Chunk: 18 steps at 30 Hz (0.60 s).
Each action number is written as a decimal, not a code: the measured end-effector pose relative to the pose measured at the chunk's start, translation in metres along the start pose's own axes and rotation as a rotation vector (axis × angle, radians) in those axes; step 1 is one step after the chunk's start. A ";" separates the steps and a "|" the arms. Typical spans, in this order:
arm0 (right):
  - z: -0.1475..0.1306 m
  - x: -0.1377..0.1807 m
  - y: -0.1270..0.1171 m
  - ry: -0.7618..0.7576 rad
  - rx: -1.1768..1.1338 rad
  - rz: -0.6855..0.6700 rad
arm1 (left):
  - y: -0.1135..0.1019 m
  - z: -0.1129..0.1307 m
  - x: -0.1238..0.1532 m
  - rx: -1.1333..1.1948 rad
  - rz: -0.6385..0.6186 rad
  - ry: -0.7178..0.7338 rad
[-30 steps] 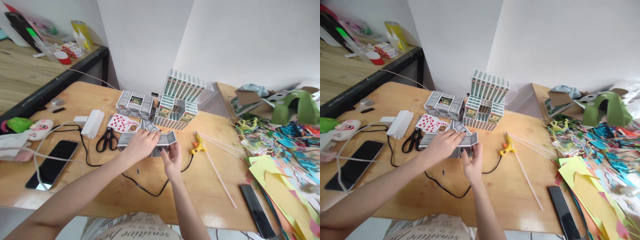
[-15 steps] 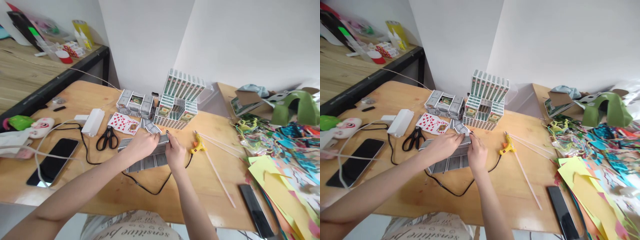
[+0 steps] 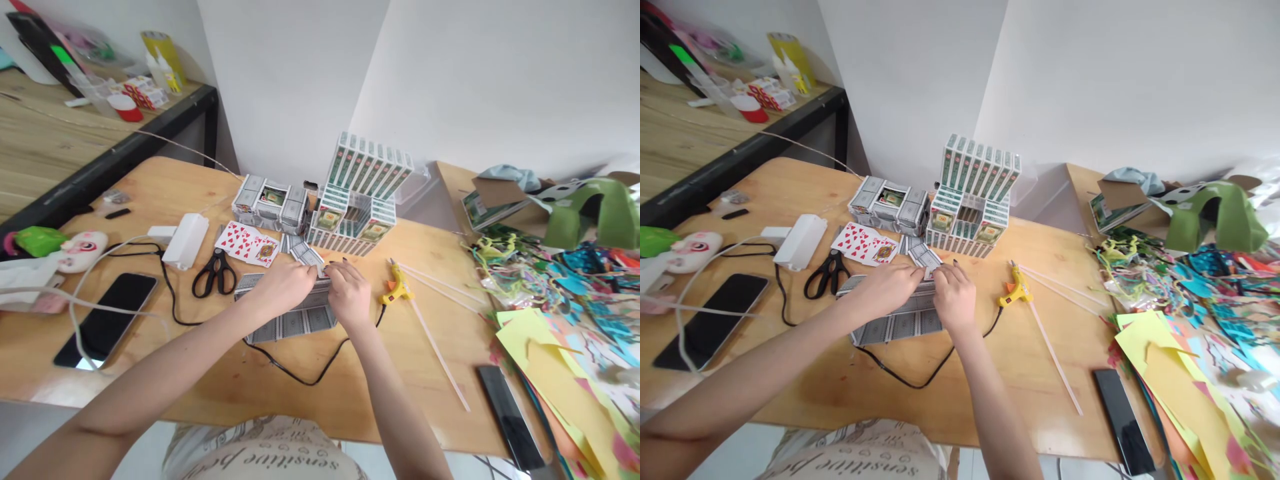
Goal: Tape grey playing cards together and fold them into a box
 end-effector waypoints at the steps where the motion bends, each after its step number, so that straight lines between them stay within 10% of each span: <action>1: -0.001 -0.001 0.000 -0.030 0.008 -0.004 | 0.001 -0.001 0.000 0.005 -0.010 -0.007; 9: 0.002 -0.006 0.006 -0.115 0.018 -0.042 | 0.002 -0.008 -0.001 0.092 -0.038 -0.055; 18: 0.034 -0.003 0.020 0.261 0.039 -0.133 | 0.020 -0.028 -0.019 0.278 -0.093 -0.123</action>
Point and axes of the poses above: each hand's wrist, its own x-axis away from the middle knuckle, its own y-axis out of the palm, z = x × y, the point moved 8 cm from there along -x, towards the middle knuckle, and after that the axes turned 2 degrees about -x, right-handed, at the moved point
